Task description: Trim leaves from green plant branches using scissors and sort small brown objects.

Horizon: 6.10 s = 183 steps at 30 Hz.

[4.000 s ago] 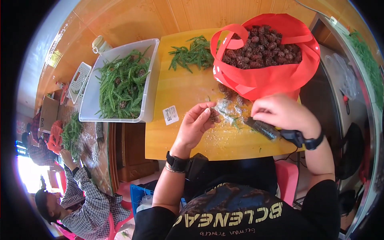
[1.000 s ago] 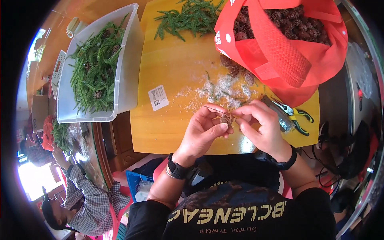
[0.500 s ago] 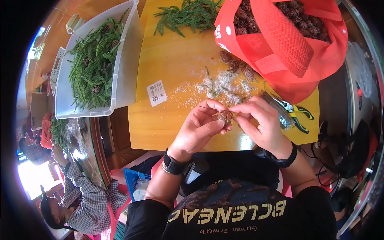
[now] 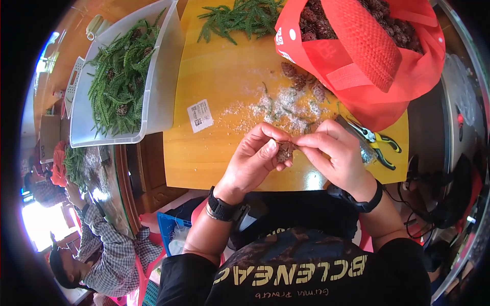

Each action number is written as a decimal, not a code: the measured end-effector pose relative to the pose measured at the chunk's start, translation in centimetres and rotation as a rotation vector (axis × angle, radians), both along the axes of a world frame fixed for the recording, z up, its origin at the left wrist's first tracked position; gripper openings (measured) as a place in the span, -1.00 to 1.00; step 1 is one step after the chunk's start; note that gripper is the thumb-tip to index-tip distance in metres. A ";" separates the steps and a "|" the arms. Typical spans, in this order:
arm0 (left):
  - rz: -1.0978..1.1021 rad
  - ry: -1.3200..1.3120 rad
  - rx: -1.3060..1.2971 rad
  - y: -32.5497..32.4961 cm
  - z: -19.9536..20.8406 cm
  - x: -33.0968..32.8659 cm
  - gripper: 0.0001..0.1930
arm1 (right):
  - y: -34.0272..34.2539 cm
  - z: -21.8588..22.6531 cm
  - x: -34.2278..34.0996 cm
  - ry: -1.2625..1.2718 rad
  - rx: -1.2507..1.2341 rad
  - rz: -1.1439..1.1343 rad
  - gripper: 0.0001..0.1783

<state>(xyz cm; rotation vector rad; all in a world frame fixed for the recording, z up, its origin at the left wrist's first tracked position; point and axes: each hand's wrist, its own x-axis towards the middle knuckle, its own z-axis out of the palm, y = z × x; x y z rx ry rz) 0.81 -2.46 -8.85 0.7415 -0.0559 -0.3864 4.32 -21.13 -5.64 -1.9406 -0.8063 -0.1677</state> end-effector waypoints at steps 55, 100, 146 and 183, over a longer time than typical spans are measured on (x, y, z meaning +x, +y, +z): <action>-0.020 -0.104 0.241 0.1 0.4 -0.3 -0.88 | -0.8 0.6 0.5 0.837 0.248 0.170 -0.93; 0.032 -0.187 0.207 -0.3 0.9 -0.6 -0.85 | -0.3 -0.1 -0.1 0.539 0.331 0.213 -0.87; 0.061 -0.203 0.031 -0.7 0.5 -0.5 -0.79 | -13.8 2.6 -0.7 0.282 -0.978 -0.217 -0.43; 0.061 -0.168 -0.032 0.1 1.0 -0.7 -0.77 | -5.2 6.4 -3.2 0.496 -0.330 0.082 -0.88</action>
